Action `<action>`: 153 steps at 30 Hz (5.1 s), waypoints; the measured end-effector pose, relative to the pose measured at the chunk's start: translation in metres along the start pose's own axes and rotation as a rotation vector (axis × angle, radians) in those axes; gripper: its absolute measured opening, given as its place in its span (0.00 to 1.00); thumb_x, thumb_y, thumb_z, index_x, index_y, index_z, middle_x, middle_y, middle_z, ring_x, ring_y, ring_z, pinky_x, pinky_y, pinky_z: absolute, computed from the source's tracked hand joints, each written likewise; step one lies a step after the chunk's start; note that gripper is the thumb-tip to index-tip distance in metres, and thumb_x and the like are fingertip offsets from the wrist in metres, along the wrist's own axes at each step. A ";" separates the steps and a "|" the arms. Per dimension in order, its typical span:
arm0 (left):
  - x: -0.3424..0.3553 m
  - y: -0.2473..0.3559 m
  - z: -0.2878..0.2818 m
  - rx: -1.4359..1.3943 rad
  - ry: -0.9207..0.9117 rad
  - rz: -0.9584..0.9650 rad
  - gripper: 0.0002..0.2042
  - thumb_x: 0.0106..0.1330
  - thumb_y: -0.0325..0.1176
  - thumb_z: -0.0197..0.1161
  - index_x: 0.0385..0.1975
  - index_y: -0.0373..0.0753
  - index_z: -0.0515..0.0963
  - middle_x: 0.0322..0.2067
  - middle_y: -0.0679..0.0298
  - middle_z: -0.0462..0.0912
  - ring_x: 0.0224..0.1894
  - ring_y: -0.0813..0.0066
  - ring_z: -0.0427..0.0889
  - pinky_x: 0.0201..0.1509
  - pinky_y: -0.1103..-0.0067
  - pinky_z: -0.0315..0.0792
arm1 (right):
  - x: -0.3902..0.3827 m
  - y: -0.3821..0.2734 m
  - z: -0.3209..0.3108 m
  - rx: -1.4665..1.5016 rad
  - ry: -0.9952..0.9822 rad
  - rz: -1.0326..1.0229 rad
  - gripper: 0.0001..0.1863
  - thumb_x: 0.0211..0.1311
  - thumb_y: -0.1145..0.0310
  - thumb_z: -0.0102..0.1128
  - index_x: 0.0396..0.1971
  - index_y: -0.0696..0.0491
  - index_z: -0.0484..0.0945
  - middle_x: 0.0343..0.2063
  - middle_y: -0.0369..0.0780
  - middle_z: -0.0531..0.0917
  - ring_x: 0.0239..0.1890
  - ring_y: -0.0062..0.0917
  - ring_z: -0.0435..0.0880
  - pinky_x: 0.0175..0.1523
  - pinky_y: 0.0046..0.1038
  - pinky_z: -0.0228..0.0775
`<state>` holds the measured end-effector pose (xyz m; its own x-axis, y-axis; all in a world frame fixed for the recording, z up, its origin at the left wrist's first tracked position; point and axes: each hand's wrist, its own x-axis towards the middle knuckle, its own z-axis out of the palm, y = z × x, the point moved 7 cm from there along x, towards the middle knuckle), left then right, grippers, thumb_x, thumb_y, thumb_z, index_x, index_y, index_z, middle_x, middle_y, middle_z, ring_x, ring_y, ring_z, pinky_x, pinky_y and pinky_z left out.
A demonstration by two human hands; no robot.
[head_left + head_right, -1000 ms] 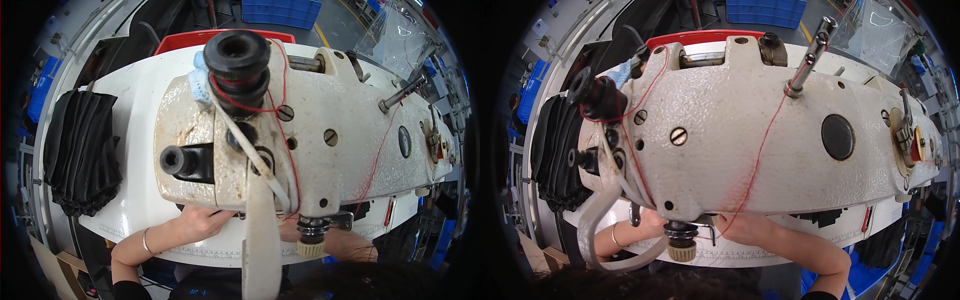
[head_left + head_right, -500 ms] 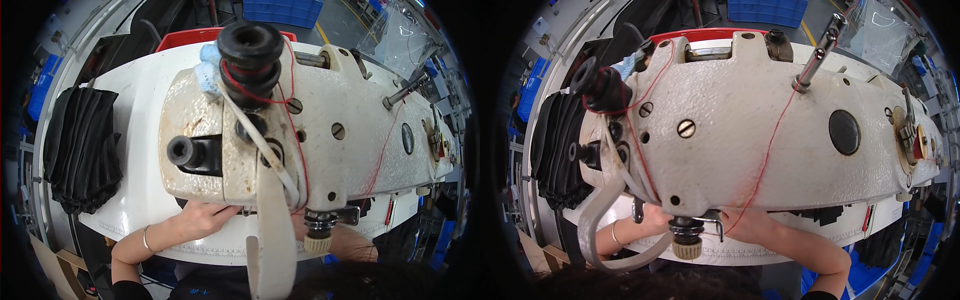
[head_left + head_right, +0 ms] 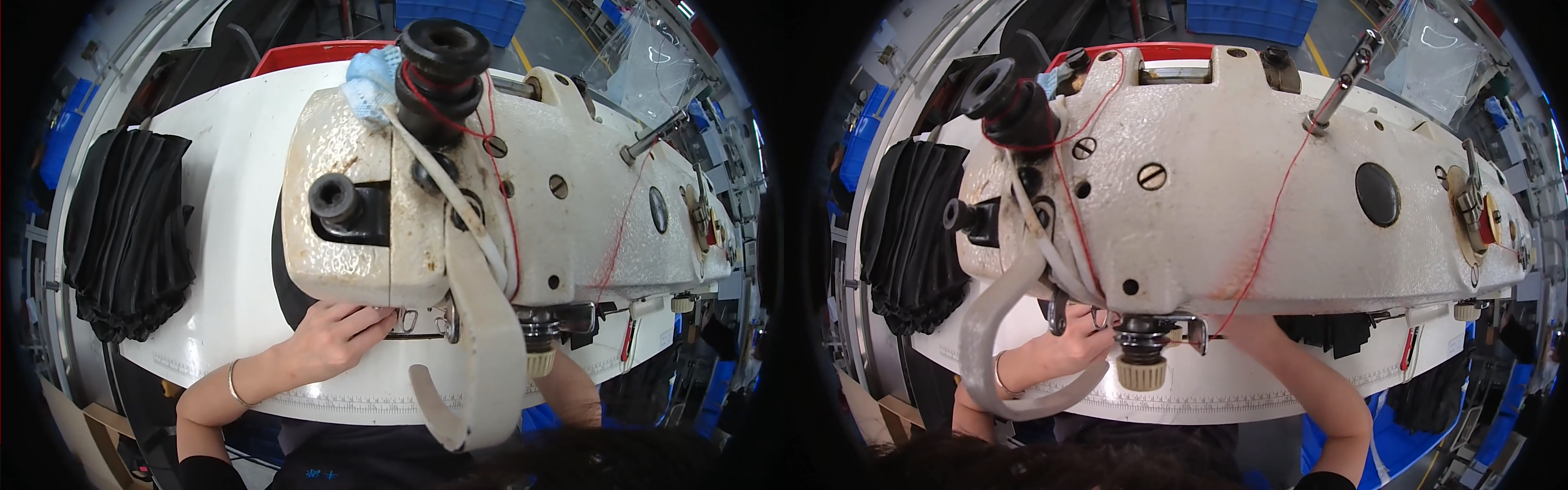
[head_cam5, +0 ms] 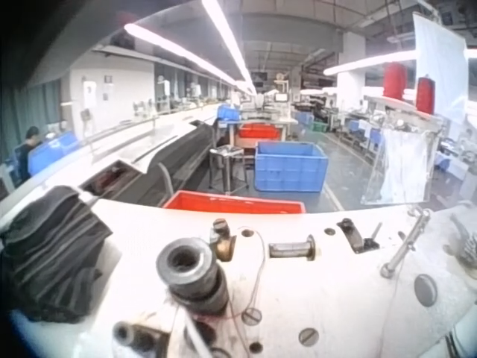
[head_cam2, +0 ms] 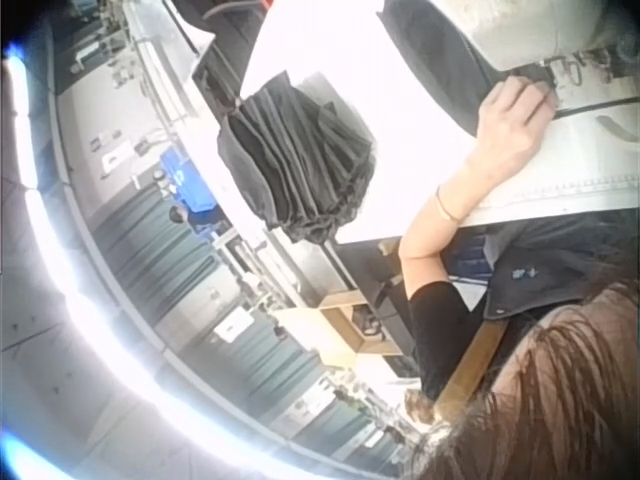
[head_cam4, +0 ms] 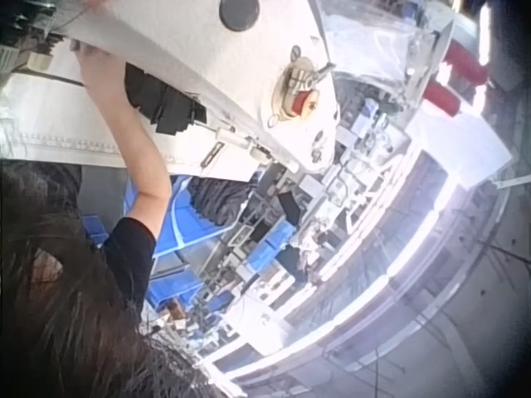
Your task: Sewing a strap onto a bag component using an industrial sewing machine.
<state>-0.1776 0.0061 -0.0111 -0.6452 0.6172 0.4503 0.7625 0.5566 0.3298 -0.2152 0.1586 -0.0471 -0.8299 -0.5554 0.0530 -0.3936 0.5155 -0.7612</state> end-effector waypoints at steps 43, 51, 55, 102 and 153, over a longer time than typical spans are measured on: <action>0.012 -0.032 0.001 0.214 0.110 -0.072 0.14 0.47 0.27 0.60 0.35 0.30 0.75 0.39 0.57 0.75 0.47 0.62 0.72 0.52 0.72 0.66 | 0.011 -0.038 0.012 -0.508 0.292 -0.471 0.08 0.44 0.75 0.60 0.28 0.53 0.76 0.22 0.39 0.76 0.27 0.32 0.77 0.32 0.32 0.67; 0.012 -0.039 0.003 0.178 0.155 -0.079 0.08 0.49 0.25 0.59 0.30 0.32 0.74 0.35 0.58 0.75 0.41 0.63 0.72 0.45 0.72 0.67 | 0.010 -0.036 0.013 -0.356 0.235 -0.436 0.08 0.51 0.73 0.58 0.32 0.55 0.75 0.25 0.41 0.78 0.26 0.33 0.77 0.30 0.32 0.68; -0.001 -0.016 -0.029 0.007 -0.077 -0.204 0.03 0.49 0.26 0.57 0.22 0.36 0.72 0.26 0.59 0.73 0.31 0.64 0.70 0.36 0.72 0.63 | -0.005 -0.004 0.029 0.654 -0.011 0.352 0.14 0.66 0.62 0.48 0.43 0.58 0.73 0.35 0.44 0.81 0.35 0.32 0.81 0.41 0.34 0.72; -0.046 0.093 0.022 -0.369 -0.117 -0.138 0.11 0.50 0.23 0.64 0.35 0.37 0.77 0.41 0.60 0.76 0.42 0.61 0.72 0.45 0.72 0.69 | -0.367 0.056 -0.039 -0.178 0.382 1.106 0.24 0.67 0.55 0.44 0.49 0.62 0.70 0.36 0.53 0.80 0.42 0.45 0.78 0.52 0.35 0.67; -0.207 -0.158 -0.314 0.918 0.116 -1.014 0.15 0.63 0.38 0.55 0.49 0.44 0.75 0.29 0.51 0.80 0.31 0.53 0.79 0.36 0.65 0.73 | 0.072 -0.286 -0.028 0.302 0.520 -0.558 0.09 0.67 0.69 0.48 0.31 0.59 0.72 0.21 0.34 0.70 0.24 0.12 0.65 0.28 0.16 0.57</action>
<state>-0.1500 -0.3838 0.1039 -0.8538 -0.3013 0.4245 -0.3706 0.9245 -0.0892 -0.1734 -0.0103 0.1921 -0.6497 -0.2661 0.7121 -0.7411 0.0134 -0.6712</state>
